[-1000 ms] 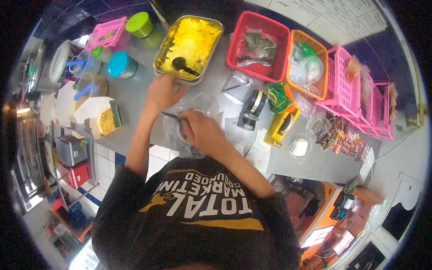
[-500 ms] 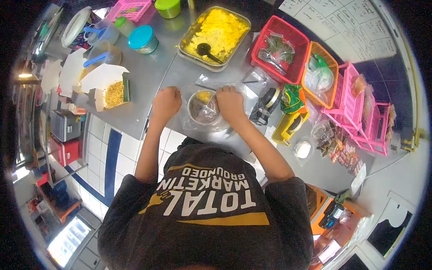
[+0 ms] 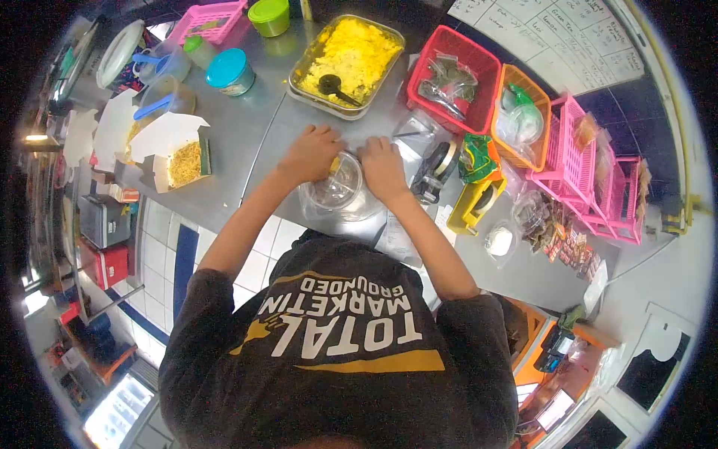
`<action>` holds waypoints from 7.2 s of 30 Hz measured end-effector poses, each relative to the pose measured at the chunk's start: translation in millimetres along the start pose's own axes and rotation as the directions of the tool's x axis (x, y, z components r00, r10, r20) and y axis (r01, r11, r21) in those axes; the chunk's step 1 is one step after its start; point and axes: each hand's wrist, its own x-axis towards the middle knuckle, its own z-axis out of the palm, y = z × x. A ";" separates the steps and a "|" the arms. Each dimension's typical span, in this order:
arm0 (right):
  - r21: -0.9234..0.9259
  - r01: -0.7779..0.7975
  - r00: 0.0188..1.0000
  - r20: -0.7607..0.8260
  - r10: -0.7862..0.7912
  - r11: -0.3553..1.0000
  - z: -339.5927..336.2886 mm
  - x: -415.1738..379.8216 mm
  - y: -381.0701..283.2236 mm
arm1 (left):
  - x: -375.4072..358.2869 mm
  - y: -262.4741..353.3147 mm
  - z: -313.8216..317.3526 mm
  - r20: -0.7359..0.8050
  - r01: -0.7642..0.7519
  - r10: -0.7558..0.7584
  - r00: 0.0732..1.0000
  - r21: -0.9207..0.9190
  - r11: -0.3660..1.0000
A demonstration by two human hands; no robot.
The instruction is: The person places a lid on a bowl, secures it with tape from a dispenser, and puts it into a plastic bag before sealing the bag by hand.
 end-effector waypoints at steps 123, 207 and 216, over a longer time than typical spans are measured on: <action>-0.006 0.528 0.721 0.532 -0.444 0.849 -258.2 -36.0 -59.3 | -22.0 56.3 65.6 0.367 -0.137 0.203 0.908 -0.197 0.971; 0.739 -0.512 0.463 -0.192 0.865 0.438 -48.0 -99.2 -116.5 | -99.0 42.5 129.5 0.557 0.549 0.342 0.757 -0.257 -0.795; 0.935 0.228 0.119 0.249 0.961 -0.271 -213.9 -78.4 -96.3 | -42.0 152.1 -9.6 -0.390 -0.360 0.153 0.908 -0.913 -0.190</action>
